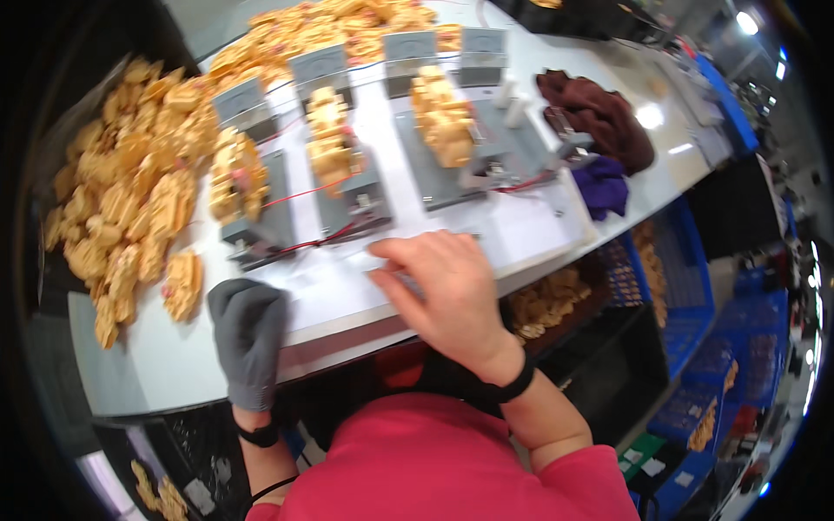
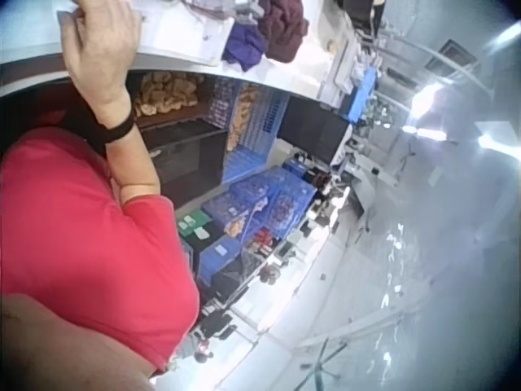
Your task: The person places yellow plastic housings into a testing jig on a white workbench, connects red and black wires to terminals, and removes the units after testing. The person repeats this process for multiple units, handling them one at a time.
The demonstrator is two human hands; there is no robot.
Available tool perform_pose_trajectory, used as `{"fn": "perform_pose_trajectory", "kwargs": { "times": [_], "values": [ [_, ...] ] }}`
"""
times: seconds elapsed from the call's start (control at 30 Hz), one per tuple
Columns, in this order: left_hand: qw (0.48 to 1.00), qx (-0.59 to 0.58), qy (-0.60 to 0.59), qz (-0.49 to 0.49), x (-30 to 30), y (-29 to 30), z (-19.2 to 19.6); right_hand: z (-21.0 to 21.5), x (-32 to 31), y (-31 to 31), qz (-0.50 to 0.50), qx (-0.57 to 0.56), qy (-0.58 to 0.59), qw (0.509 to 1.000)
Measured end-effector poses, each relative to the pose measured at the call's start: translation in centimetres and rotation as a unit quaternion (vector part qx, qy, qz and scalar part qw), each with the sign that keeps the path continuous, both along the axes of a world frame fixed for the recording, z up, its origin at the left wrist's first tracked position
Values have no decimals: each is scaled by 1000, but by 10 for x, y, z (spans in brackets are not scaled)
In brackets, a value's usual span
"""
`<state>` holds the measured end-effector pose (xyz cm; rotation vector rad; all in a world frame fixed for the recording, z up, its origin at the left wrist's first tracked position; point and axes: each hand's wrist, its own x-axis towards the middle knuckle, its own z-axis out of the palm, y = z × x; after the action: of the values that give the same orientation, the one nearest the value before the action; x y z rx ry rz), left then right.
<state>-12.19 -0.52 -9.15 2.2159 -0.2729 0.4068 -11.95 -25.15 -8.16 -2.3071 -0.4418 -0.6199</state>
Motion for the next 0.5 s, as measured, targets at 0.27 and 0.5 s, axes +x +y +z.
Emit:
{"fn": "perform_pose_trajectory", "kwargs": {
  "times": [0.27, 0.5],
  "values": [
    [998, 54, -14, 13, 2, -2, 5, 2, 0, 4, 7, 19, -4, 1000],
    [998, 52, -10, 28, 2, -5, 6, 1, 0, 5, 3, 27, -4, 1000]
  ]
}}
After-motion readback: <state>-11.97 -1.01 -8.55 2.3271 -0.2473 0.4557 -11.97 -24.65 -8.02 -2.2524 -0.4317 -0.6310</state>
